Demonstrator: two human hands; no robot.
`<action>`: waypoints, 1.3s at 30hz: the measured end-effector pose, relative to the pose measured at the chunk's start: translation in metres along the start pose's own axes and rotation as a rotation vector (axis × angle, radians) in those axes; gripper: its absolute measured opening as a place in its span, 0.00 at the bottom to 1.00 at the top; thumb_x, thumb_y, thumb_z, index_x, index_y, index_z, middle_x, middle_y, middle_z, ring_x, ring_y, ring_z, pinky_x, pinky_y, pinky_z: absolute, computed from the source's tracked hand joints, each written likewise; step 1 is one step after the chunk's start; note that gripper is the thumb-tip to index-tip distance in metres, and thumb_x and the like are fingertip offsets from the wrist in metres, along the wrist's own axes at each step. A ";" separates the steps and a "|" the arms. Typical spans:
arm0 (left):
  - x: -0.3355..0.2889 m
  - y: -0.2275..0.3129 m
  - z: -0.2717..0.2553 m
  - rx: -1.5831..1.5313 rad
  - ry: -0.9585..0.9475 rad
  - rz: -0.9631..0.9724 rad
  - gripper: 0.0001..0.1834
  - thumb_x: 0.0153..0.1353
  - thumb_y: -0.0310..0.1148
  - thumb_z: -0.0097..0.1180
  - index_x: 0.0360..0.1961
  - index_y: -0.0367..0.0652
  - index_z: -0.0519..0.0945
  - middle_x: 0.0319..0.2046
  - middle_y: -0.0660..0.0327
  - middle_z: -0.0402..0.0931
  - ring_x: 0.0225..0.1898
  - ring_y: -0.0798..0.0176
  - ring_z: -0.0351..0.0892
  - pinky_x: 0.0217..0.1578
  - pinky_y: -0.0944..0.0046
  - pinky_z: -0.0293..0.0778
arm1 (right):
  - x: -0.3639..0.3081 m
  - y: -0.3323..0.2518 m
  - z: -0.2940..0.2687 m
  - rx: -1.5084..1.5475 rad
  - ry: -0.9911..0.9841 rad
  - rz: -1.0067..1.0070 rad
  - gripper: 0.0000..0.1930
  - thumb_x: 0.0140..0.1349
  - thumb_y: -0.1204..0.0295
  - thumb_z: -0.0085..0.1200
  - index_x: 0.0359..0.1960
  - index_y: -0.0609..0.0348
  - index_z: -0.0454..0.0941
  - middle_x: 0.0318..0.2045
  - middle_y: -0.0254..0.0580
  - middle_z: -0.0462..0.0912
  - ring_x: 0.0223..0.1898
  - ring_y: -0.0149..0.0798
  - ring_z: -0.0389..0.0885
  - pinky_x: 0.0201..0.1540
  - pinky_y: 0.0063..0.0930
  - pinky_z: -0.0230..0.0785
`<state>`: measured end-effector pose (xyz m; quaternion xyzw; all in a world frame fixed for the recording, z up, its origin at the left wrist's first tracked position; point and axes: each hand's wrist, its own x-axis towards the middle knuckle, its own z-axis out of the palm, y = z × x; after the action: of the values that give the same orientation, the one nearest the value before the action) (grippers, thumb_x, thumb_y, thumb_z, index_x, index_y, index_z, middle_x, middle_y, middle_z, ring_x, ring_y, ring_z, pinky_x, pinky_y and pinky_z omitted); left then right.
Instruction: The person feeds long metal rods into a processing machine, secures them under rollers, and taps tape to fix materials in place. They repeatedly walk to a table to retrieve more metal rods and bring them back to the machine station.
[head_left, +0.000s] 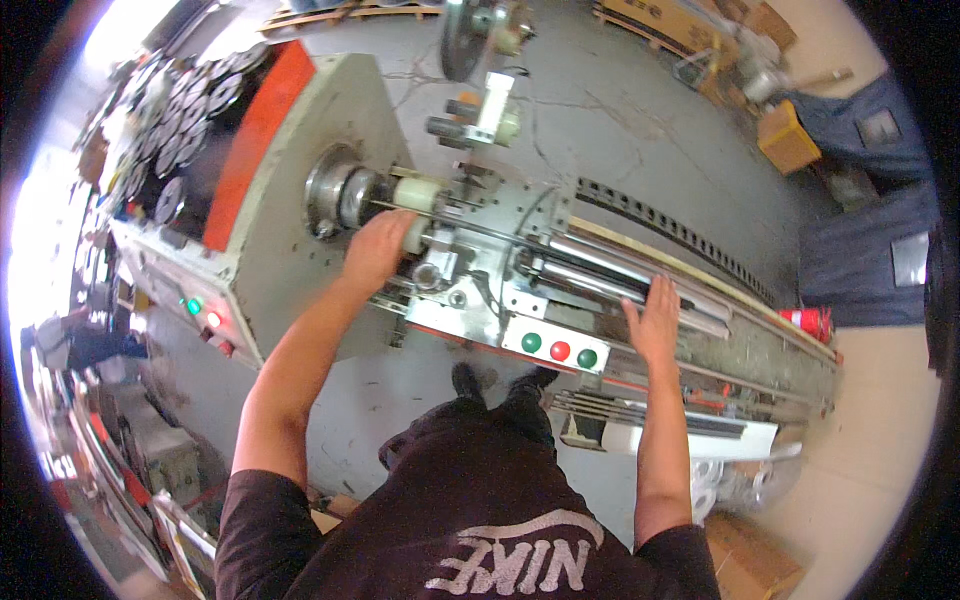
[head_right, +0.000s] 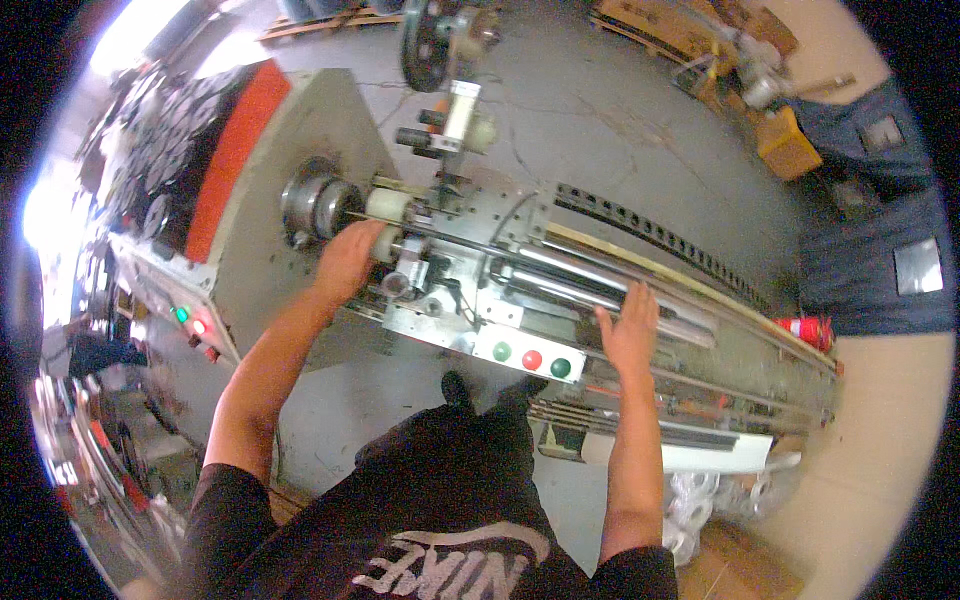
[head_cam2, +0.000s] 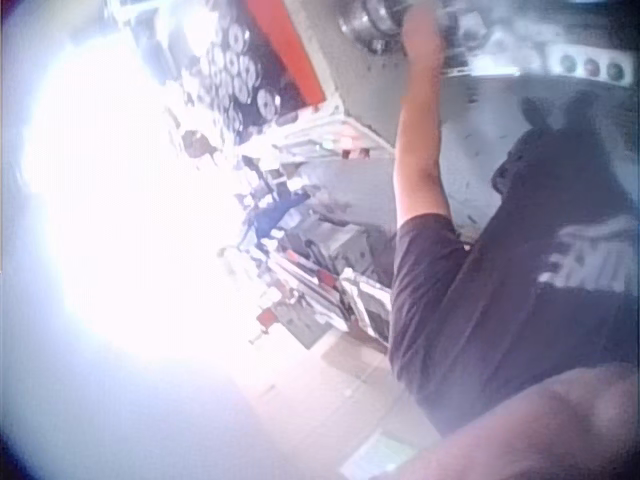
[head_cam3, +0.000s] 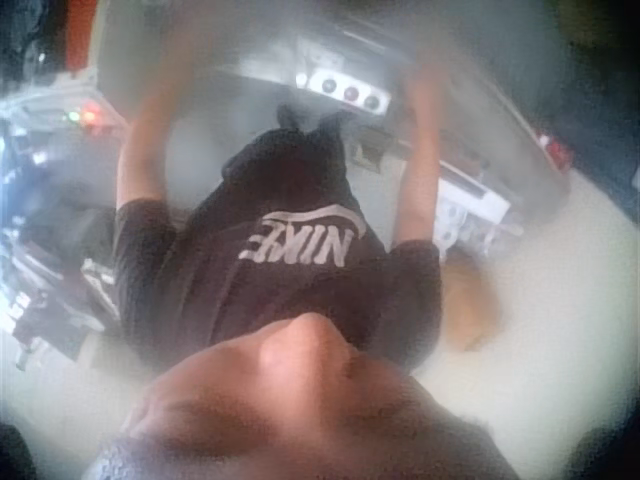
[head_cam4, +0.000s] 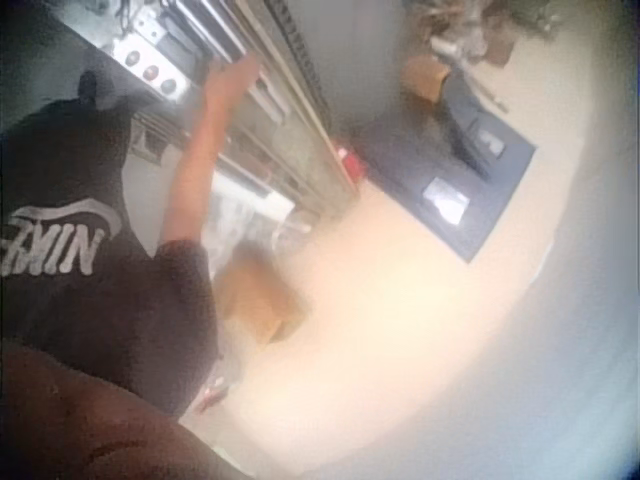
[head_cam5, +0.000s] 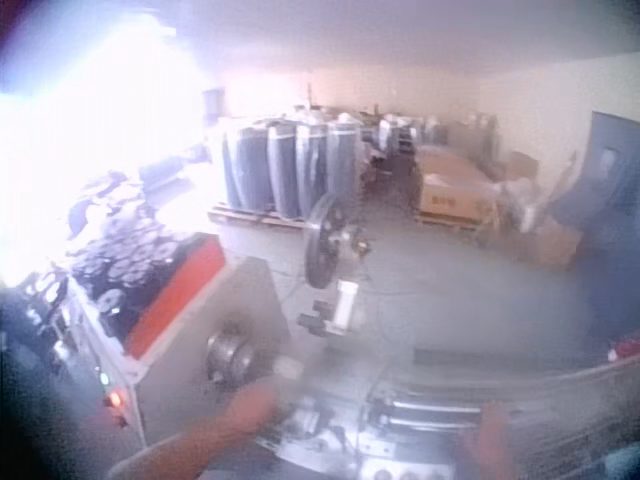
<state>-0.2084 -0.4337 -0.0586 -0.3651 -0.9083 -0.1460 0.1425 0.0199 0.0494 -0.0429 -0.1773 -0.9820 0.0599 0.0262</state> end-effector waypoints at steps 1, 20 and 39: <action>0.002 0.006 -0.003 -0.061 0.024 -0.006 0.39 0.48 0.16 0.61 0.66 0.40 0.73 0.58 0.50 0.78 0.61 0.44 0.76 0.65 0.49 0.72 | -0.001 0.000 -0.003 0.015 -0.010 0.000 0.44 0.73 0.43 0.50 0.76 0.70 0.57 0.76 0.66 0.58 0.79 0.62 0.53 0.81 0.51 0.41; 0.009 0.005 0.005 0.173 -0.079 -0.153 0.40 0.61 0.17 0.50 0.76 0.33 0.58 0.73 0.45 0.64 0.74 0.45 0.64 0.77 0.52 0.57 | -0.012 0.000 0.005 -0.032 0.072 -0.069 0.43 0.72 0.48 0.55 0.76 0.71 0.56 0.76 0.64 0.58 0.79 0.59 0.53 0.81 0.53 0.38; 0.012 -0.016 0.009 0.237 -0.080 -0.194 0.25 0.64 0.27 0.55 0.64 0.38 0.74 0.62 0.50 0.75 0.70 0.49 0.70 0.74 0.53 0.61 | -0.011 -0.016 -0.012 -0.076 -0.013 -0.056 0.39 0.74 0.47 0.52 0.77 0.60 0.58 0.76 0.51 0.63 0.79 0.51 0.55 0.80 0.61 0.33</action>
<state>-0.2293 -0.4342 -0.0656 -0.2618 -0.9552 -0.0364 0.1332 0.0252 0.0316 -0.0297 -0.1501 -0.9883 0.0228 0.0149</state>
